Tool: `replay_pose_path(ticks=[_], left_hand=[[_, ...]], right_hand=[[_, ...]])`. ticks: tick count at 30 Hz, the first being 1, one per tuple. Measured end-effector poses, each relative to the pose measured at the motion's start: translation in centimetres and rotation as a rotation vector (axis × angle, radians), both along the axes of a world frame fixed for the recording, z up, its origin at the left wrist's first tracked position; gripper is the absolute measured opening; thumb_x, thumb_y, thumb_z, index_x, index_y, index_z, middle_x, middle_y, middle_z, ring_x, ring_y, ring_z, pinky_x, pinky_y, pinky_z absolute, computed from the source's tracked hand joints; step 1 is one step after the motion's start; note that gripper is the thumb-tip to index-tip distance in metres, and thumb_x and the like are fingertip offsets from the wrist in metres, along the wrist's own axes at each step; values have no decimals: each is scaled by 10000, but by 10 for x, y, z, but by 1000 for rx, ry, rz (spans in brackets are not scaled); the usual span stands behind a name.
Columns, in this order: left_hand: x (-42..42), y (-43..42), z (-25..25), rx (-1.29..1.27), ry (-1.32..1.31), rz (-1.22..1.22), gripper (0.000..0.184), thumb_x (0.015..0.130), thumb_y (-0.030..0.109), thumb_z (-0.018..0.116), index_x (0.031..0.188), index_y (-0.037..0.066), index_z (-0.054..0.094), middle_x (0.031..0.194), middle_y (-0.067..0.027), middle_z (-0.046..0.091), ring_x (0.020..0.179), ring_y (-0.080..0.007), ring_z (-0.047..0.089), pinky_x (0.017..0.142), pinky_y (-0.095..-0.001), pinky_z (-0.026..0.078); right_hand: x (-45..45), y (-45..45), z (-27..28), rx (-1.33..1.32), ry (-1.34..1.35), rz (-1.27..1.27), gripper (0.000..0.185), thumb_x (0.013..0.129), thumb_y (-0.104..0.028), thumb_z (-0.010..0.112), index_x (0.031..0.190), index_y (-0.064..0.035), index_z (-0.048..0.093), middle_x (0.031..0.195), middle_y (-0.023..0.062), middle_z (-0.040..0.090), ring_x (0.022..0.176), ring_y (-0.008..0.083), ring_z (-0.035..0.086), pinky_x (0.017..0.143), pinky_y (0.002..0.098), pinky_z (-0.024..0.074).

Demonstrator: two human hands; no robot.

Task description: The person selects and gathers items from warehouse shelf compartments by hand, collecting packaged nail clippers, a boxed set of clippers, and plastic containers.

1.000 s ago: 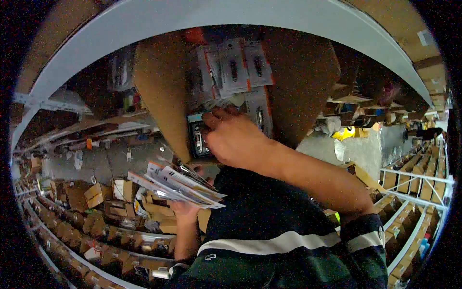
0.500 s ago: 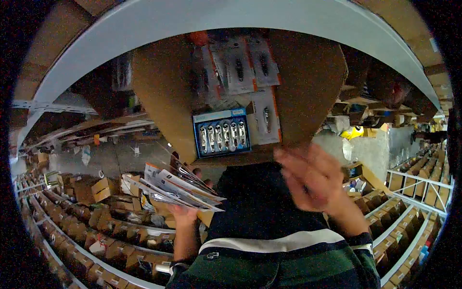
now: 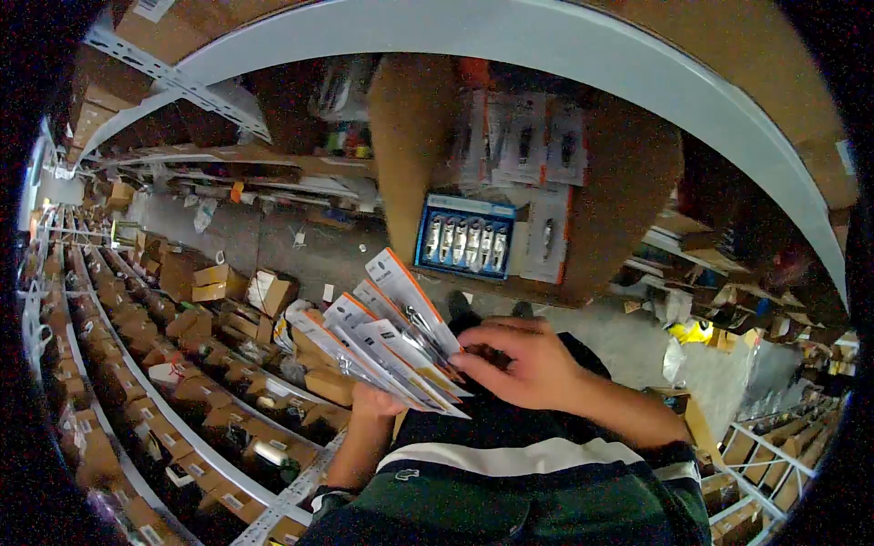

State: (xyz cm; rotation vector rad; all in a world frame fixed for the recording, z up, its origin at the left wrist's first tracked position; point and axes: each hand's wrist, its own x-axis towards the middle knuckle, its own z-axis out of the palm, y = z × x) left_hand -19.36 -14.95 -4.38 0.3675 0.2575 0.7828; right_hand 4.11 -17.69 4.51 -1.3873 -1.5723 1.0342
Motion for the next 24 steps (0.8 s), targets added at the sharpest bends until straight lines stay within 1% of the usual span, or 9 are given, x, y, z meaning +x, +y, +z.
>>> replay_pose_path(ticks=[3, 6, 10, 14, 16, 17, 18, 20, 24], left_hand=[[12, -14, 6, -229, -103, -47, 714, 818, 513, 500, 1386, 139, 281, 1393, -136, 334, 1231, -387, 369, 994, -581, 313], [19, -27, 0, -111, 100, 31, 810, 672, 290, 723, 1353, 101, 329, 1329, -177, 410, 1203, -395, 403, 977, -585, 336], [32, -28, 20, -220, -38, 157, 918, 565, 96, 768, 1352, 35, 299, 1285, -214, 440, 1181, -418, 424, 922, -628, 366], [44, -22, 35, -204, -124, 121, 909, 583, 121, 776, 1337, -29, 290, 1267, -249, 442, 1169, -441, 427, 912, -674, 341], [42, -13, 34, -200, -175, 4, 897, 601, 119, 773, 1345, -6, 288, 1287, -244, 422, 1178, -433, 421, 918, -685, 327], [40, -10, 32, -200, -179, -5, 897, 601, 119, 773, 1345, -6, 288, 1287, -244, 422, 1178, -433, 421, 918, -685, 327], [38, -6, 29, -223, -192, -5, 897, 602, 119, 774, 1350, 10, 290, 1304, -227, 412, 1185, -431, 415, 920, -690, 319], [34, 3, 25, -247, -208, -23, 897, 604, 119, 775, 1354, 26, 292, 1320, -211, 401, 1193, -429, 409, 923, -696, 311], [27, 21, 22, -223, -298, -177, 885, 620, 93, 766, 1364, 62, 289, 1370, -162, 352, 1234, -408, 372, 936, -702, 289]], right_hand=[[9, -5, -7, 62, -24, 22, 114, 791, -105, 641, 860, -16, 623, 691, 114, 617, 591, 191, 618, 522, 303, 483], [19, -16, -5, 30, -46, -27, 111, 793, -105, 637, 856, -15, 621, 691, 108, 618, 587, 194, 619, 529, 293, 481], [29, -20, 6, 46, -74, -79, 104, 792, -100, 636, 834, -9, 610, 680, 98, 614, 590, 171, 620, 537, 270, 476], [29, -23, 10, 18, 22, -324, 94, 831, -104, 607, 836, -15, 575, 681, 67, 617, 561, 119, 587, 511, 235, 459], [26, -16, 18, -279, 665, -496, 115, 903, -138, 513, 933, -39, 463, 652, 63, 570, 443, 91, 493, 378, 220, 378], [25, -11, 15, -317, 780, -478, 154, 915, -176, 499, 960, -44, 433, 659, 69, 561, 410, 108, 470, 341, 242, 355], [22, -6, 17, -312, 778, -491, 154, 915, -176, 499, 960, -44, 433, 659, 69, 561, 410, 108, 470, 341, 242, 355], [13, 11, 19, -308, 1010, -502, 171, 913, -192, 505, 972, -50, 429, 662, 69, 554, 403, 127, 463, 341, 240, 342], [13, 58, 19, -275, 978, -590, 206, 890, -168, 537, 1031, -64, 428, 664, 70, 550, 462, 146, 495, 393, 260, 370]])
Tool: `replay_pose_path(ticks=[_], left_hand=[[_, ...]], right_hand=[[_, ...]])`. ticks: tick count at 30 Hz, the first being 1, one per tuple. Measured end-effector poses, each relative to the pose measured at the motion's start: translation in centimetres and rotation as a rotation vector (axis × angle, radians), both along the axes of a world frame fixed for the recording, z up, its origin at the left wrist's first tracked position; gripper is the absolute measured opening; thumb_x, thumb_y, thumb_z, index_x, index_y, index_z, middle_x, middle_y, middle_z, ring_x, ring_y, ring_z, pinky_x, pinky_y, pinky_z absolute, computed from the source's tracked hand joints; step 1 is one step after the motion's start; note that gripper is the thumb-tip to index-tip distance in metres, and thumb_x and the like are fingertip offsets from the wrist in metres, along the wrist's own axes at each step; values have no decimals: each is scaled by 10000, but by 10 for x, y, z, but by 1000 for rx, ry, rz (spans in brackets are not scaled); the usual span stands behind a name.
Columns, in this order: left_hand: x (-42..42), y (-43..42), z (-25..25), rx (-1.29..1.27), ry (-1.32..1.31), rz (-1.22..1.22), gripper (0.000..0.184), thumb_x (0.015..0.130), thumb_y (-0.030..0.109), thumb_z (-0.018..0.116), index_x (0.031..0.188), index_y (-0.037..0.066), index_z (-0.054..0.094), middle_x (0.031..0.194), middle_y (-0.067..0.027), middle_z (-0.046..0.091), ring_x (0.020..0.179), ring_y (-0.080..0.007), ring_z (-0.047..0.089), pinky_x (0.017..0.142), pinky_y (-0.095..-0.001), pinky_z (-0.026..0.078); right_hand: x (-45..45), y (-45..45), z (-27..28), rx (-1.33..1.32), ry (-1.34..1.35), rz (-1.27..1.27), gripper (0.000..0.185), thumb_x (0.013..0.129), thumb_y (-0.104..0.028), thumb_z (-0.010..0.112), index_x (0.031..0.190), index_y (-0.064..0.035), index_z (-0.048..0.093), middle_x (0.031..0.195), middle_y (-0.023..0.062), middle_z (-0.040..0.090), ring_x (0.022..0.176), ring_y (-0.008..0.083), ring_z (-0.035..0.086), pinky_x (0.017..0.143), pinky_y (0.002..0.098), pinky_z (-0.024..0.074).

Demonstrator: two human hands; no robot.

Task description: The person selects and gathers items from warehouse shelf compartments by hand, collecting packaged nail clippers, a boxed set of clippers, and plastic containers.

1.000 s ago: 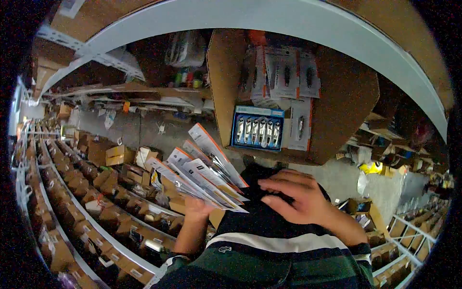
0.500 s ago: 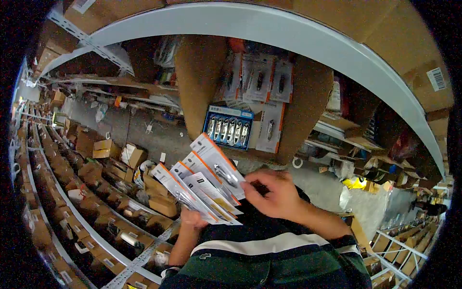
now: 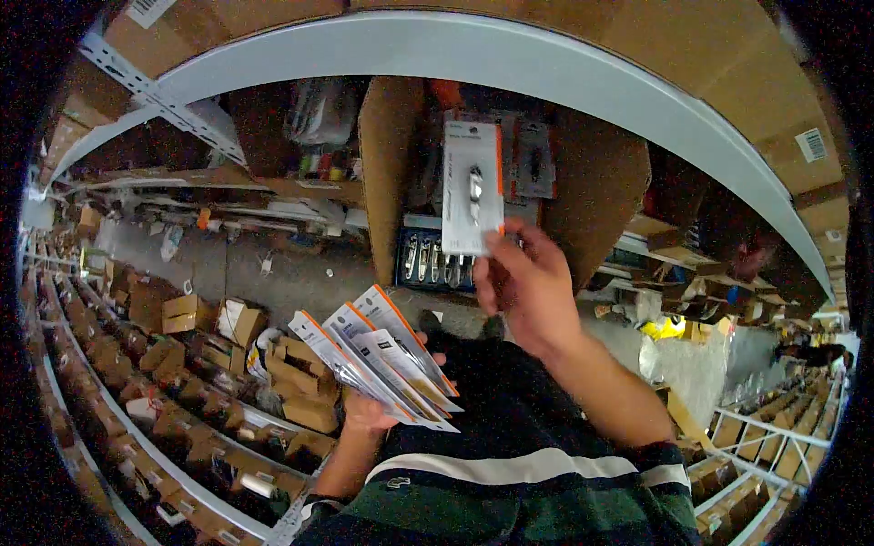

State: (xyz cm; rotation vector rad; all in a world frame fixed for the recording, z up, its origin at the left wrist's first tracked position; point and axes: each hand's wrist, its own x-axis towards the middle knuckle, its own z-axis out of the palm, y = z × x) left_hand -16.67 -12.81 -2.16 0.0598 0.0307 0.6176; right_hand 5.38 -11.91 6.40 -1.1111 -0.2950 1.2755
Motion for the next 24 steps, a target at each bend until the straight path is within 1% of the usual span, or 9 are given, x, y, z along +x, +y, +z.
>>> replay_pose_path(ticks=[8, 12, 13, 15, 16, 18, 20, 22, 24], left_hand=[[-17, 32, -13, -6, -132, -51, 869, 648, 96, 756, 1373, 78, 277, 1385, -152, 326, 1253, -396, 351, 929, -705, 299], [-30, 36, -21, 29, 25, -17, 880, 684, 281, 758, 1385, 87, 262, 1396, -159, 319, 1240, -419, 355, 886, -722, 318], [-49, 29, -35, -201, 74, 1, 849, 720, 329, 719, 1390, 94, 254, 1410, -153, 299, 1241, -432, 346, 889, -735, 291], [-41, 40, -30, 239, 20, 3, 755, 817, 473, 569, 1408, 146, 231, 1440, -135, 251, 1253, -464, 303, 909, -765, 195], [-47, 41, -38, 76, 2, -12, 681, 854, 475, 507, 1413, 204, 230, 1447, -136, 235, 1265, -463, 283, 924, -765, 154], [-45, 41, -32, 13, -55, 25, 648, 864, 453, 504, 1411, 234, 235, 1448, -140, 230, 1267, -461, 282, 931, -754, 171], [-52, 48, -46, 31, -144, -20, 620, 875, 441, 490, 1407, 239, 245, 1453, -134, 216, 1265, -459, 286, 934, -739, 201], [-59, 46, -52, 49, -225, -38, 593, 885, 430, 476, 1404, 244, 255, 1458, -129, 202, 1262, -458, 291, 938, -725, 230], [-62, 39, -49, 89, -22, 70, 691, 829, 274, 610, 1405, 209, 234, 1430, -118, 244, 1250, -408, 337, 922, -723, 261]], right_hand=[[7, 83, -40, -105, -202, -49, 237, 864, -83, 514, 1073, 10, 449, 795, 162, 639, 570, 200, 600, 440, 296, 443], [14, 99, -79, -126, -392, 60, 282, 847, -74, 516, 1104, 26, 454, 770, 159, 637, 551, 219, 609, 443, 321, 491], [11, 101, -100, -113, -564, 49, 280, 847, -88, 521, 1096, 25, 461, 756, 151, 636, 551, 217, 610, 449, 328, 493], [12, 87, -75, -209, -789, 160, 289, 847, -121, 530, 1086, 29, 467, 744, 154, 626, 546, 240, 607, 465, 357, 496], [12, 75, -33, -308, -826, 287, 302, 848, -141, 534, 1085, 33, 465, 746, 164, 618, 540, 265, 604, 476, 380, 497], [3, 54, -19, -174, -1463, 336, 342, 845, -190, 552, 1091, 31, 464, 756, 198, 601, 581, 319, 599, 529, 411, 500], [-8, 13, 15, 162, -1582, 361, 314, 846, -205, 553, 1052, 25, 496, 748, 211, 590, 644, 352, 594, 565, 422, 496], [8, -38, 58, 409, -1410, 674, 245, 873, -205, 534, 967, 20, 561, 764, 191, 616, 689, 329, 610, 581, 405, 496], [44, -90, 68, 583, -1138, 633, 263, 892, -231, 528, 852, 14, 615, 773, 171, 632, 660, 301, 619, 573, 376, 498]])
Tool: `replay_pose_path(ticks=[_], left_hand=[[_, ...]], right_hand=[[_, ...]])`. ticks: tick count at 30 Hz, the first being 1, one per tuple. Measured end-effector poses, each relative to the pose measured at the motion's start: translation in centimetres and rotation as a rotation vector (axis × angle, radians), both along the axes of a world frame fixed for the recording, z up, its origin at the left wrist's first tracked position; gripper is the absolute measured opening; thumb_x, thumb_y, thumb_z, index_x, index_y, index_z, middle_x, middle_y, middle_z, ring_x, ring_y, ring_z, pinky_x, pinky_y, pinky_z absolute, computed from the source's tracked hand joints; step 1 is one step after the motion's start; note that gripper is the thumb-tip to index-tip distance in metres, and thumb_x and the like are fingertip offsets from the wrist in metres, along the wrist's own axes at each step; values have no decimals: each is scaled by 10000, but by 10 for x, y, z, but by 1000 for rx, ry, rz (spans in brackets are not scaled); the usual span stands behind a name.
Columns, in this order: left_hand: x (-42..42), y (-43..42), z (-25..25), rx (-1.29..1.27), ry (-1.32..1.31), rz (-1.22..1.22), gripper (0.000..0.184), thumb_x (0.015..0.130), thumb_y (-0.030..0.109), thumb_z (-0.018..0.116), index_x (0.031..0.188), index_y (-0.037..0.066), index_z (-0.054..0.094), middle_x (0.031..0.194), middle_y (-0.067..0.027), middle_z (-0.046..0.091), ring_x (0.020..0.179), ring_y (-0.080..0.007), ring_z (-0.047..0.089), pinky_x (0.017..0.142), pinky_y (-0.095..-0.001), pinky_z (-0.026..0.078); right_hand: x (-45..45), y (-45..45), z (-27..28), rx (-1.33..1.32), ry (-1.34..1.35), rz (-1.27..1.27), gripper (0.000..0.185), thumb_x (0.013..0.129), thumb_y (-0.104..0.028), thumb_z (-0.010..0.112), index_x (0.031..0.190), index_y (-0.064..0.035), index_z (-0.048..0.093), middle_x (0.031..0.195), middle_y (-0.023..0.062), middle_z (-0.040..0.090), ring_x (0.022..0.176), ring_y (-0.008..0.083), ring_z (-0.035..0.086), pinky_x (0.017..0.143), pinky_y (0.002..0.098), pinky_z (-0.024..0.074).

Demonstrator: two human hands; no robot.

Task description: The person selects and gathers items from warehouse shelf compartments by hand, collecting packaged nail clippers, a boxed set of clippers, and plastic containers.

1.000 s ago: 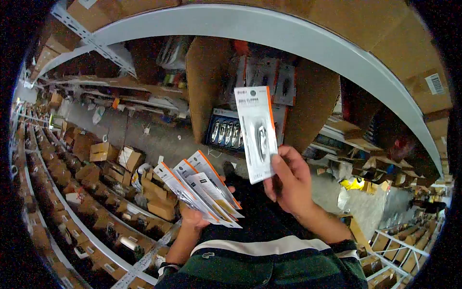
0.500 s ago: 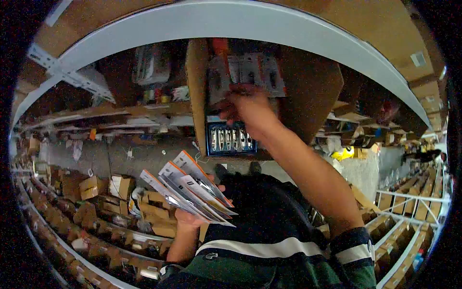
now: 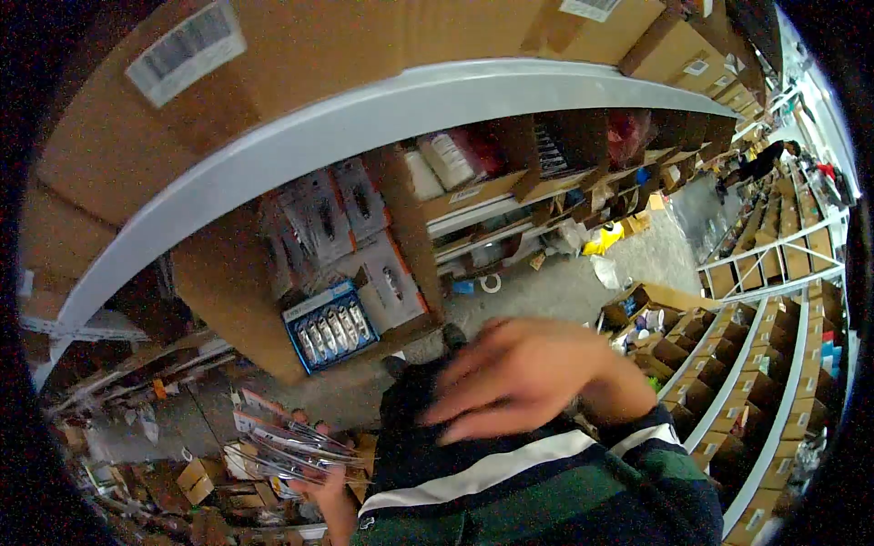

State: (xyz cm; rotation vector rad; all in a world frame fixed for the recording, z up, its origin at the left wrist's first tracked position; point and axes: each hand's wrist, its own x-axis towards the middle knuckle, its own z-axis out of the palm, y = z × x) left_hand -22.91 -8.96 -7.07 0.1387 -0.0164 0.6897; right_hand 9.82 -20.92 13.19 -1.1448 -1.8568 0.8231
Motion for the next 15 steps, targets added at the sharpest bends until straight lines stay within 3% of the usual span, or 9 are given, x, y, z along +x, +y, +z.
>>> replay_pose_path(ticks=[2, 3, 4, 5, 7, 8, 10, 12, 15], left_hand=[[11, -4, 7, 45, 71, 53, 766, 795, 227, 670, 1406, 195, 210, 1418, -109, 259, 1244, -381, 358, 912, -716, 288], [18, -5, 9, 77, 76, 65, 799, 780, 231, 686, 1407, 192, 192, 1414, -104, 260, 1242, -371, 364, 907, -709, 304], [25, -6, 14, 112, 83, 75, 832, 765, 235, 702, 1407, 189, 175, 1411, -99, 261, 1241, -361, 370, 902, -702, 320], [31, -8, 17, 146, 92, 82, 866, 750, 239, 718, 1408, 186, 158, 1408, -94, 262, 1239, -351, 376, 897, -695, 336], [41, -10, 24, 205, 108, 90, 917, 727, 246, 742, 1409, 182, 132, 1403, -86, 264, 1237, -336, 385, 890, -685, 361], [46, -11, 26, 230, 114, 94, 934, 720, 248, 750, 1409, 180, 123, 1401, -83, 265, 1236, -331, 388, 888, -681, 369], [54, -16, 29, 273, 113, 72, 931, 721, 280, 744, 1410, 165, 128, 1413, -91, 254, 1234, -336, 391, 895, -681, 363], [56, -22, 27, 299, 129, 72, 931, 721, 296, 741, 1410, 158, 130, 1419, -94, 249, 1233, -338, 393, 899, -681, 360], [47, -42, 18, 87, 128, 83, 882, 746, 303, 714, 1417, 187, 153, 1453, -93, 208, 1255, -366, 354, 933, -706, 281]], right_hand=[[68, -48, -1, 79, 36, -342, 225, 879, -157, 553, 764, 18, 636, 708, 116, 644, 595, 209, 622, 528, 300, 489], [96, -68, -3, -101, 126, -700, 200, 873, -134, 548, 791, 29, 630, 702, 93, 642, 596, 161, 611, 514, 270, 469], [133, -68, -13, -95, -140, -1038, 222, 859, -181, 573, 824, 32, 626, 709, 87, 637, 595, 109, 592, 505, 232, 443], [159, -66, -15, -188, -276, -1245, 228, 836, -184, 588, 853, 41, 621, 765, 130, 649, 632, 187, 607, 564, 278, 461], [224, -71, -51, -170, -687, -1156, 241, 811, -178, 597, 934, 29, 608, 807, 159, 654, 706, 309, 618, 643, 387, 479], [246, -66, -64, -157, -678, -1160, 241, 811, -178, 597, 934, 29, 608, 807, 159, 654, 706, 309, 618, 643, 387, 479], [281, -55, -92, -404, -788, -1028, 326, 816, -211, 558, 1075, -14, 576, 974, 231, 623, 918, 402, 580, 830, 476, 437], [313, -47, -128, -247, -951, -969, 388, 809, -242, 545, 1143, -44, 544, 1072, 247, 576, 1026, 393, 531, 901, 476, 400], [331, -39, -142, -73, -1136, -858, 458, 802, -274, 537, 1212, -72, 511, 1173, 259, 529, 1134, 382, 482, 972, 474, 364]])
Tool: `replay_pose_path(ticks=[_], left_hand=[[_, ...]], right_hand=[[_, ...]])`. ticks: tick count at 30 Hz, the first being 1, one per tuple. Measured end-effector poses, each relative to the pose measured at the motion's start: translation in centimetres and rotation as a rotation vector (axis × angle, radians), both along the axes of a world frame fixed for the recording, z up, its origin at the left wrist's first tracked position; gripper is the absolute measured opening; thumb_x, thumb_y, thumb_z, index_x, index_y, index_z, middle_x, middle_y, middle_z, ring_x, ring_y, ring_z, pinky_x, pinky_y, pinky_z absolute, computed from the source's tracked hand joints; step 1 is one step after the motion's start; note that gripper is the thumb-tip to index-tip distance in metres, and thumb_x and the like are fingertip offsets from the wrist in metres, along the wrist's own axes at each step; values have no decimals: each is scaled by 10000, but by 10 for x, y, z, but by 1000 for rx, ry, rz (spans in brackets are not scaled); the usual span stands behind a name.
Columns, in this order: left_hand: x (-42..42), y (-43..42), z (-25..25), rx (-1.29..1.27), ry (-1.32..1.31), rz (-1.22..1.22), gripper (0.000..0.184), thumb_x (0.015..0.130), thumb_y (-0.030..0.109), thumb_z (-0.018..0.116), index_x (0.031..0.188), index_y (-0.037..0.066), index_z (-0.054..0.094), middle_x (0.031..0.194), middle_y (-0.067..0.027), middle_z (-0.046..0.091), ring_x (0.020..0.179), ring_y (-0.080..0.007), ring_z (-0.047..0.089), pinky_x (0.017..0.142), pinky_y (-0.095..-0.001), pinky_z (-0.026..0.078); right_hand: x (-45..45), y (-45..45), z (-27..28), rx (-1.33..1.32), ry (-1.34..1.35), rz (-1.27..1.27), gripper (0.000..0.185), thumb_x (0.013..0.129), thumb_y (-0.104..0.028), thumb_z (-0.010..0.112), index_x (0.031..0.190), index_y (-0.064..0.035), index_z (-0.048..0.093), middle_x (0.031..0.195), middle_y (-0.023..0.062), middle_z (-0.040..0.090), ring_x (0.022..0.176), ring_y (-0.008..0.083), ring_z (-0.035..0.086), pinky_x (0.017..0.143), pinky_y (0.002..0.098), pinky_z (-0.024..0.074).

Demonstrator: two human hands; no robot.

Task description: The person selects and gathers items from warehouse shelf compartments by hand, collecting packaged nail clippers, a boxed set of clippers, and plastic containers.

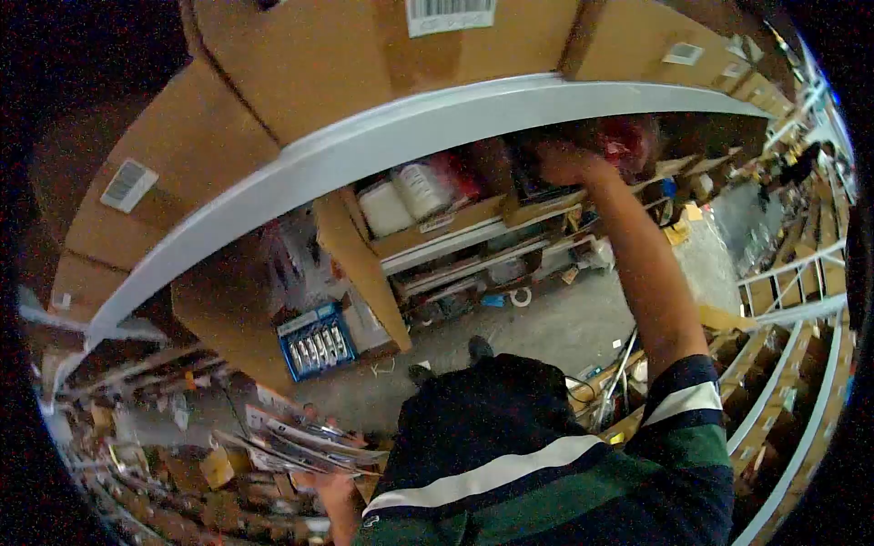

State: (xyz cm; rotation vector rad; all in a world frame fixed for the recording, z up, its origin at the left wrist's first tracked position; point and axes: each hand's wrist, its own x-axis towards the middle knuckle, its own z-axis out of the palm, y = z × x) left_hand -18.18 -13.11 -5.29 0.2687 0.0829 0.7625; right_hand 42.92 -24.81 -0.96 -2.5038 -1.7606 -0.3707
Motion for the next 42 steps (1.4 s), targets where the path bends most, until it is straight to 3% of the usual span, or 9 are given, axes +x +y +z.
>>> replay_pose_path(ticks=[6, 10, 15, 17, 24, 29, 31, 33, 42], left_hand=[[18, -44, 31, -53, 90, 136, 773, 809, 325, 639, 1421, 268, 169, 1467, -85, 188, 1279, -401, 291, 930, -743, 216], [32, -43, 34, 205, 24, 76, 922, 733, 399, 693, 1431, 207, 123, 1451, -109, 231, 1240, -402, 354, 902, -716, 306], [20, -47, 14, 203, -92, 32, 802, 797, 426, 615, 1427, 198, 174, 1472, -101, 184, 1289, -422, 263, 951, -738, 159], [8, -50, 10, -107, -129, -24, 829, 796, 415, 623, 1432, 186, 144, 1471, -101, 184, 1292, -427, 255, 956, -736, 155], [6, -22, 13, 38, 102, 149, 936, 711, 243, 748, 1424, 218, 143, 1461, -115, 189, 1251, -394, 351, 907, -718, 303], [2, -10, 10, -9, 136, 80, 896, 722, 302, 730, 1417, 193, 175, 1453, -123, 217, 1232, -403, 371, 916, -714, 291], [-3, -18, 12, -72, 152, 177, 834, 753, 323, 698, 1412, 180, 207, 1446, -132, 235, 1222, -420, 376, 925, -716, 271], [3, -18, 25, -202, 168, 134, 799, 766, 336, 682, 1407, 176, 231, 1437, -139, 252, 1214, -445, 373, 914, -725, 273], [26, -5, 40, 27, -40, -16, 806, 753, 320, 696, 1403, 168, 244, 1413, -142, 289, 1245, -407, 355, 907, -737, 275]], right_hand=[[5, 17, 12, -129, 81, -33, 477, 793, -287, 567, 1211, -65, 507, 1185, 238, 528, 1132, 363, 484, 968, 454, 365], [8, 16, 22, -160, 105, -70, 491, 788, -295, 587, 1211, -61, 505, 1193, 224, 527, 1131, 351, 486, 965, 441, 367], [12, 6, 30, -176, 107, -129, 510, 780, -305, 612, 1211, -55, 502, 1203, 207, 526, 1129, 336, 488, 962, 424, 368], [17, 5, 34, -192, 104, -163, 518, 778, -309, 622, 1211, -52, 500, 1208, 200, 526, 1129, 330, 489, 960, 418, 369], [18, 0, 54, -179, 185, -343, 548, 768, -324, 658, 1211, -44, 496, 1222, 176, 524, 1126, 308, 492, 956, 395, 371], [-7, -22, 95, 46, 339, -447, 571, 761, -334, 683, 1210, -38, 493, 1232, 158, 523, 1125, 293, 494, 953, 378, 373], [-63, -19, 137, 146, 546, -406, 479, 774, -211, 688, 1166, -7, 502, 1190, 150, 549, 1055, 273, 529, 907, 355, 399], [-44, -35, 121, 317, 520, -175, 465, 795, -147, 661, 1189, 17, 478, 1177, 148, 551, 1042, 257, 529, 904, 348, 399], [-47, -101, 85, 768, 771, -257, 504, 846, -104, 621, 1279, 34, 403, 1199, 132, 531, 1065, 160, 516, 914, 282, 399]])
